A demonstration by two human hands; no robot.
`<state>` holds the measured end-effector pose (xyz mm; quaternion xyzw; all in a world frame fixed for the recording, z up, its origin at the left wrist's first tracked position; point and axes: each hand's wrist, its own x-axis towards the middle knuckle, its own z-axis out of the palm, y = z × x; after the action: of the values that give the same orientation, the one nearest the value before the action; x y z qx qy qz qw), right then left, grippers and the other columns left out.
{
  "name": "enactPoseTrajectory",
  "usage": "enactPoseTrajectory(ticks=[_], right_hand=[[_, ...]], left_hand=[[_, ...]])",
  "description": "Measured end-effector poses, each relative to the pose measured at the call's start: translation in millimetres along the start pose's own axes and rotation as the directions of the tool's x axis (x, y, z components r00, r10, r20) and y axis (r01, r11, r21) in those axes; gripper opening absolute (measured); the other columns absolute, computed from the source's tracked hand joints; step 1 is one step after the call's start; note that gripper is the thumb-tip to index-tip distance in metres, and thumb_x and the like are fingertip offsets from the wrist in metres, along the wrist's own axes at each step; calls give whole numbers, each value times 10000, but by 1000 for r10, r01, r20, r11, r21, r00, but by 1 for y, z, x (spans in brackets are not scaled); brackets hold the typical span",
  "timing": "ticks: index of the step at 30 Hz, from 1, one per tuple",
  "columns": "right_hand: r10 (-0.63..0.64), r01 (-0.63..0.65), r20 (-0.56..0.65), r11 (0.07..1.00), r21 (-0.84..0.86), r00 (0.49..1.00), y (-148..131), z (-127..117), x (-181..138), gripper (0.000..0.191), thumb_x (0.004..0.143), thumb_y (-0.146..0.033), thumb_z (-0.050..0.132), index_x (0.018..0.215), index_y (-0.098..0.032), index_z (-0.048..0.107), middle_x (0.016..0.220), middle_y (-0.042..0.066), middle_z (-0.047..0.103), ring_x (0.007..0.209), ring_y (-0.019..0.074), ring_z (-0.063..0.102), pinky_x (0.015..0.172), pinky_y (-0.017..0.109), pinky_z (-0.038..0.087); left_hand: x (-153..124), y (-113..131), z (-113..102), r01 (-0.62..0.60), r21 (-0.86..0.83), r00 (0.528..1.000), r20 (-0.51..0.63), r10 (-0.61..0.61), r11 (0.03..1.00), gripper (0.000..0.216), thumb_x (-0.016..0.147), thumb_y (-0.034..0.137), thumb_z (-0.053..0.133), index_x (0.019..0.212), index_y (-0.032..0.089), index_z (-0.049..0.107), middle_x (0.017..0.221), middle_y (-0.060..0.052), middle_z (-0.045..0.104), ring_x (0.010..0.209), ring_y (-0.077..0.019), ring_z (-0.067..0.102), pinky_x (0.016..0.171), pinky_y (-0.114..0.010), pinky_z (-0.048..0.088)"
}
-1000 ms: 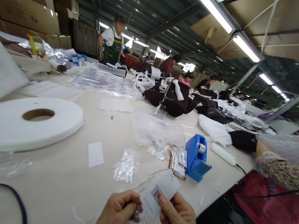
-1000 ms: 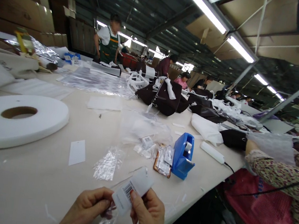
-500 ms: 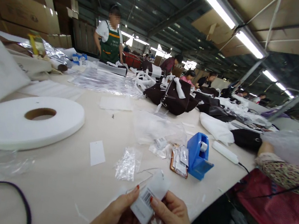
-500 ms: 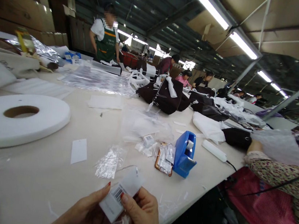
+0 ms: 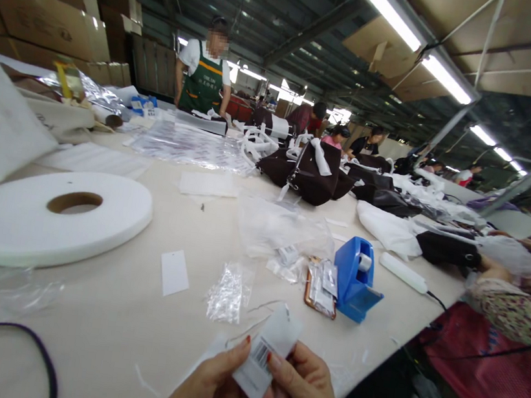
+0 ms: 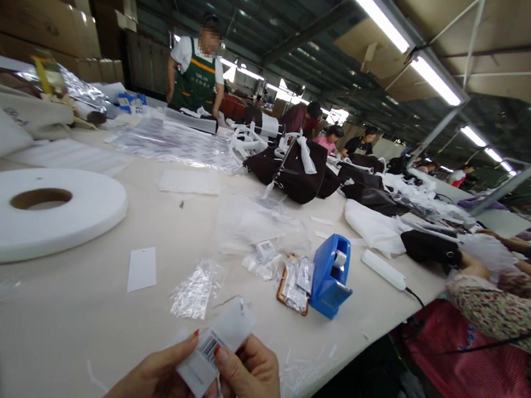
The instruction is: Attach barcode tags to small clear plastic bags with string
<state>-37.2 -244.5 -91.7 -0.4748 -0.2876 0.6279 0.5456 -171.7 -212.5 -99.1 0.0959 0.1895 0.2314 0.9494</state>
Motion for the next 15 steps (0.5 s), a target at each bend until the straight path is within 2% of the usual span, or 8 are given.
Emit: enactPoseTrajectory(ticks=[4, 8, 15], right_hand=[[-16, 17, 20, 998, -59, 1000, 1, -2, 0, 301, 675, -392, 714, 816, -128, 679, 499, -12, 558, 383, 43, 377, 401, 187, 218], [-38, 46, 47, 982, -181, 998, -4, -2, -3, 343, 707, -446, 671, 804, -117, 671, 459, -27, 514, 404, 53, 369, 412, 190, 225], [-12, 28, 75, 974, -226, 997, -11, 0, -6, 343, 712, -460, 662, 822, -135, 659, 495, -47, 477, 430, 52, 358, 422, 186, 235]], left_hand=[[1, 0, -1, 2, -11, 1000, -6, -2, 1000, 370, 744, 412, 652, 881, 68, 668, 652, -91, 688, 546, -146, 604, 548, -243, 444], [1, -1, -2, -27, -37, 999, -32, 25, 999, 333, 737, 355, 661, 886, 57, 666, 673, -118, 697, 639, -185, 632, 616, -268, 462], [3, -2, -7, -1, -121, 1000, -20, -1, 993, 266, 729, 281, 674, 895, 74, 691, 722, -130, 717, 647, -198, 654, 633, -271, 466]])
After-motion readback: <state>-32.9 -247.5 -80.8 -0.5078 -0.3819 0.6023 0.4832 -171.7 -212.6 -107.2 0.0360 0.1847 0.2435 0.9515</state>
